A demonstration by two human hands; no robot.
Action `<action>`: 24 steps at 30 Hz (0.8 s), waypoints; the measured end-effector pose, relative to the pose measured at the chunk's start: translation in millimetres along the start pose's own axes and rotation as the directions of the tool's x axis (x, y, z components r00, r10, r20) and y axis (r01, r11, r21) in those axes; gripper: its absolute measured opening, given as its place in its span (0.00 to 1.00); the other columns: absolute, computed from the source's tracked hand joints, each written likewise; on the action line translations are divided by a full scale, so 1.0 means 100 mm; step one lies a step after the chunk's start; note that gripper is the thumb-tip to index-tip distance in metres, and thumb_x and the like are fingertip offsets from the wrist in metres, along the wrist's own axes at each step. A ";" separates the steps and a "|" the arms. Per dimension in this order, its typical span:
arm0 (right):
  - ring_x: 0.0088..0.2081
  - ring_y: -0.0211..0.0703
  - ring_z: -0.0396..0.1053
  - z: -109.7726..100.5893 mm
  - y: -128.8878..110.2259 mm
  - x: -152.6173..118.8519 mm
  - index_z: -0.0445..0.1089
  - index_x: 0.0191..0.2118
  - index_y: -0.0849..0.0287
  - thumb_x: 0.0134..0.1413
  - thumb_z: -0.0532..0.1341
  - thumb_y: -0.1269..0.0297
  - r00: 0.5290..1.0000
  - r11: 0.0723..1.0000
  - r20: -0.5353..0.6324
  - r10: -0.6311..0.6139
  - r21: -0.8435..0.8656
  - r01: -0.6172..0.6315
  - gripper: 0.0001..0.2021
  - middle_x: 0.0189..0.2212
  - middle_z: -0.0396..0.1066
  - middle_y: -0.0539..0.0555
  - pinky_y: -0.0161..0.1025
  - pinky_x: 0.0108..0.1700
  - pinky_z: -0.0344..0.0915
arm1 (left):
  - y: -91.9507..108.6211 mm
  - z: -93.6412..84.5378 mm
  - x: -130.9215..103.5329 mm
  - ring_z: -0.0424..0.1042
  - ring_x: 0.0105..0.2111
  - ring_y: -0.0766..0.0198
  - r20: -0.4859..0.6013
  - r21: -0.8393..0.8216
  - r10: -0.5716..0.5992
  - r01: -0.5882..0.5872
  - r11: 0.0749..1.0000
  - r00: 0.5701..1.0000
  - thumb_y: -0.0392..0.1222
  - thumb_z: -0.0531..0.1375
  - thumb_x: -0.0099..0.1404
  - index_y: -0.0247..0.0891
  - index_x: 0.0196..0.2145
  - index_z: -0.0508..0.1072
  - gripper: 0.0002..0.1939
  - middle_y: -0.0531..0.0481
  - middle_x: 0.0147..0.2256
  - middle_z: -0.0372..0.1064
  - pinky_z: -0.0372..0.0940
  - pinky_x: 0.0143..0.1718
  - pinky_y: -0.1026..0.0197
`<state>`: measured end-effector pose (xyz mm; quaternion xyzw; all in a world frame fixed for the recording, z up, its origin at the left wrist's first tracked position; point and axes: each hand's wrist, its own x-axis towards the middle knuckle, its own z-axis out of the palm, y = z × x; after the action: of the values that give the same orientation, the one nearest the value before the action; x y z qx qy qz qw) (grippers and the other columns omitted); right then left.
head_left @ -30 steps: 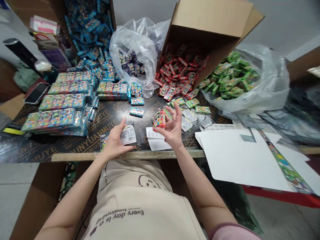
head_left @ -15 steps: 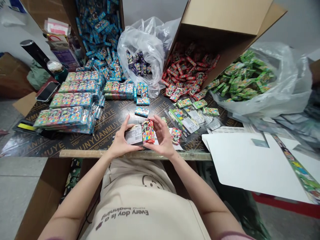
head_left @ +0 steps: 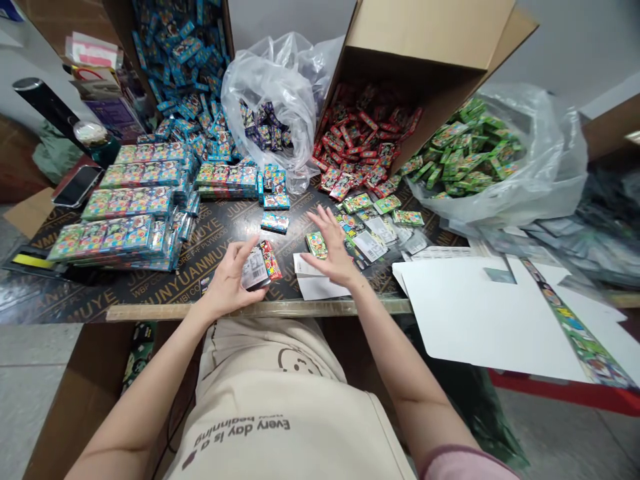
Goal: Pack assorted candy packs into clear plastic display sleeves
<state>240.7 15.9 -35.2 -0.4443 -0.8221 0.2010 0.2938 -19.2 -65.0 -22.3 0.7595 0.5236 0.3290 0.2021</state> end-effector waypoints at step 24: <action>0.62 0.61 0.58 0.45 0.27 0.35 0.53 0.65 0.58 0.48 0.63 0.66 0.950 0.999 0.312 0.010 -0.045 0.004 0.37 0.62 0.58 0.66 0.59 0.58 0.55 | 0.01 -0.18 0.11 0.70 0.48 0.52 -0.142 0.092 -0.195 0.209 0.974 0.970 0.49 0.70 0.49 0.44 0.66 0.48 0.53 0.42 0.51 0.66 0.66 0.51 0.50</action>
<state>212.6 57.0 -73.9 -0.4147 -0.8619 0.2505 0.1495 -28.5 -56.2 -6.2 0.6883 0.6272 0.3281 0.1588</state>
